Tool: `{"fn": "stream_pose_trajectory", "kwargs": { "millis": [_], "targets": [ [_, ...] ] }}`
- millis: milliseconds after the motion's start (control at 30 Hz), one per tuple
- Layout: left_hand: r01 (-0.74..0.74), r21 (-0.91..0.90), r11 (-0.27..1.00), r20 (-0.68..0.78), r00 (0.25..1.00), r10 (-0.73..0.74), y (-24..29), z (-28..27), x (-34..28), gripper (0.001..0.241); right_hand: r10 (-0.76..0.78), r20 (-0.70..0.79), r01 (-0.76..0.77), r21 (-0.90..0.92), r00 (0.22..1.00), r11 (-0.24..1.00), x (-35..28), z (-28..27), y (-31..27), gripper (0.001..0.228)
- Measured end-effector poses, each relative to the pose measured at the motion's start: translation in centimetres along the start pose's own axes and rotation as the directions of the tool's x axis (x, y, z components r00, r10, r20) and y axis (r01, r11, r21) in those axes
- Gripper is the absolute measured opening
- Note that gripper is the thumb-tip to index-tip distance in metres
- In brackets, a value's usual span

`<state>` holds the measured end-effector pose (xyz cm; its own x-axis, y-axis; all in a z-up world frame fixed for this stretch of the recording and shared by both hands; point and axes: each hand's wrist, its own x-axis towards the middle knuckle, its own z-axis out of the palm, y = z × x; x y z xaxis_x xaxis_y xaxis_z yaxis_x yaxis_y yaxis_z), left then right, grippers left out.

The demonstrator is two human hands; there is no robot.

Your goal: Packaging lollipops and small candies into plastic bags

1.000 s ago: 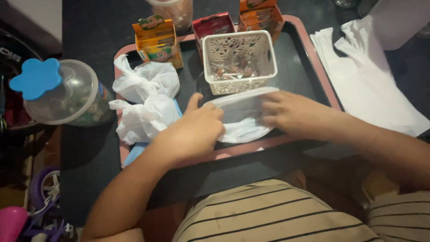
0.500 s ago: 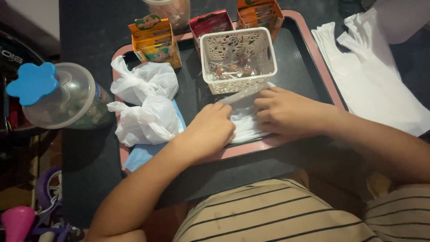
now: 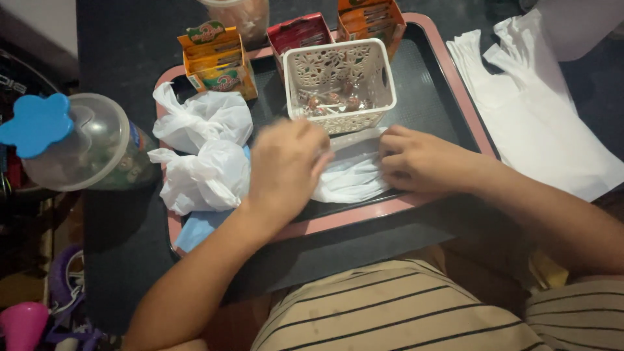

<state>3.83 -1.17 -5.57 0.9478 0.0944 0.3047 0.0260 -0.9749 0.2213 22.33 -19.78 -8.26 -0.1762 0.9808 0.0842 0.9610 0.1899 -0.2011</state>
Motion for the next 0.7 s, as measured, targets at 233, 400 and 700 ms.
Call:
{"fn": "stream_pose_trajectory", "kwargs": {
  "millis": [233, 400, 700],
  "targets": [
    [0.236, 0.081, 0.968, -0.25, 0.945, -0.21, -2.0, 0.2, 0.3, 0.046, -0.092, -0.433, 0.089, -0.027, 0.897, 0.996, 0.0, -1.7, 0.1, 0.012],
    [0.222, 0.123, 0.967, -0.277, 0.943, -0.182, -2.7, 1.9, -0.4, 0.032, 0.019, -0.455, -0.107, -0.169, 0.891, 0.98, 1.2, -2.6, 0.9, 0.038],
    [-0.082, -0.673, 0.735, -0.258, 0.957, -0.13, -3.8, -1.1, -2.0, 0.117, -0.201, -0.613, 0.178, -0.099, 0.764, 0.979, 2.0, -3.8, 0.1, 0.01]
  ]
}}
